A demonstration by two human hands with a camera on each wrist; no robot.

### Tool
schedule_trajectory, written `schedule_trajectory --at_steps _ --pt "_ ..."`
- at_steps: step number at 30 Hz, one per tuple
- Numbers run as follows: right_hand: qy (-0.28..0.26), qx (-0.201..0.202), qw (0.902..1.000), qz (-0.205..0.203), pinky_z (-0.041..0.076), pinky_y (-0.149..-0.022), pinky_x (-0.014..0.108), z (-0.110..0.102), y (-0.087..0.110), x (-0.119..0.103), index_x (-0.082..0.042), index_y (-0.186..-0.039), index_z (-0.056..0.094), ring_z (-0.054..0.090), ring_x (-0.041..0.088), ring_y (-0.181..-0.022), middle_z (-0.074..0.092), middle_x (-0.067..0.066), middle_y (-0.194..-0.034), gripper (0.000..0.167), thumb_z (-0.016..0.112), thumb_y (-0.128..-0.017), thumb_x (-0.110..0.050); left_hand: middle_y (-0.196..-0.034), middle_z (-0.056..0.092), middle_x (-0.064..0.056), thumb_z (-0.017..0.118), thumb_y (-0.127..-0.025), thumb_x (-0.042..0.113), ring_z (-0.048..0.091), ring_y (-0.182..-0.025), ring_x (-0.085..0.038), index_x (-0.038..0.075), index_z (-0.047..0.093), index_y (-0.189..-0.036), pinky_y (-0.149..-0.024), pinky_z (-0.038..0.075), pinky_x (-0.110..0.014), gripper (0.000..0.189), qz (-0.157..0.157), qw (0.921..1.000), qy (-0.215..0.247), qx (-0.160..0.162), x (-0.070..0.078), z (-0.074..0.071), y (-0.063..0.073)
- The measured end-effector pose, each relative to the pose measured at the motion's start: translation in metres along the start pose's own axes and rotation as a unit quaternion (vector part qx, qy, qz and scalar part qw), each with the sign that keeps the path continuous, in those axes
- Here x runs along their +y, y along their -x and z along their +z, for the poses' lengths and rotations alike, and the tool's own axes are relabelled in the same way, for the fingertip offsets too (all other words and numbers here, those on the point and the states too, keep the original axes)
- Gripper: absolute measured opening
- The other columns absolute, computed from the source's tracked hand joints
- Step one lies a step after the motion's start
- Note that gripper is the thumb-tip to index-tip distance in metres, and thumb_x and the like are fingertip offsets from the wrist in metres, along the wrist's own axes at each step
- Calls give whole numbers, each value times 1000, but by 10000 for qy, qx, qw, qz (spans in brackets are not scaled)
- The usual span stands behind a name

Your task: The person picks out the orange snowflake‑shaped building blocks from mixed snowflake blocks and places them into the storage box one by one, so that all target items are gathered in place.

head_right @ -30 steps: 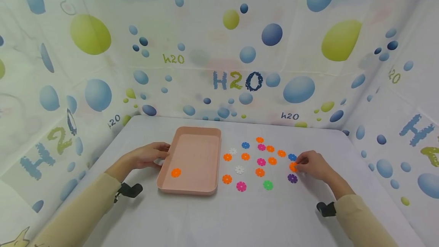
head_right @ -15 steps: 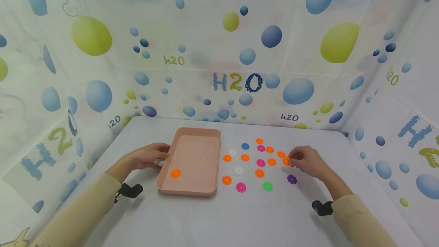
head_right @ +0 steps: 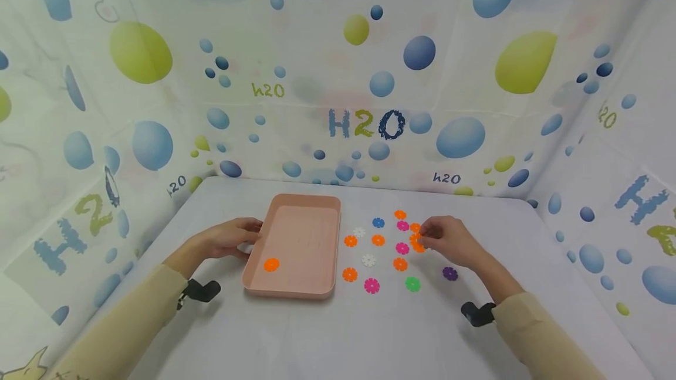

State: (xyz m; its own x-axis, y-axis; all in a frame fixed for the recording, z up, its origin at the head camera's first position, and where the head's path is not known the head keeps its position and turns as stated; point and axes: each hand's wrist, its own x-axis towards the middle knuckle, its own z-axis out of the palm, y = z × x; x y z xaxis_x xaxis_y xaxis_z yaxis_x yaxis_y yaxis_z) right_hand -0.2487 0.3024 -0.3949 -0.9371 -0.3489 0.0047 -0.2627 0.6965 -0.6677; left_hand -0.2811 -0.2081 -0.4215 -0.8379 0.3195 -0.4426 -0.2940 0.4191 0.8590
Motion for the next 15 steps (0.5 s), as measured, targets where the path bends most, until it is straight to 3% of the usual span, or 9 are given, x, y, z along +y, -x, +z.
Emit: schedule_trajectory --at_steps 9,15 --pt "-260 47 9995 -178 61 -81 27 17 -12 -33 -3 -109 69 70 23 -93 72 7 -101 17 72 -96 -14 -155 36 -27 59 -101 11 46 -127 -39 -5 34 -153 -100 53 -55 60 -24 10000 51 6 -2 -1 -2" --pt "-555 96 9981 -244 62 -82 36 29 -22 -50 0 -109 69 71 29 -92 72 12 -101 18 72 -95 -12 -155 35 -27 59 -101 11 46 -126 -39 -5 34 -153 -100 53 -55 59 -22 10000 83 1 -1 -1 -1"
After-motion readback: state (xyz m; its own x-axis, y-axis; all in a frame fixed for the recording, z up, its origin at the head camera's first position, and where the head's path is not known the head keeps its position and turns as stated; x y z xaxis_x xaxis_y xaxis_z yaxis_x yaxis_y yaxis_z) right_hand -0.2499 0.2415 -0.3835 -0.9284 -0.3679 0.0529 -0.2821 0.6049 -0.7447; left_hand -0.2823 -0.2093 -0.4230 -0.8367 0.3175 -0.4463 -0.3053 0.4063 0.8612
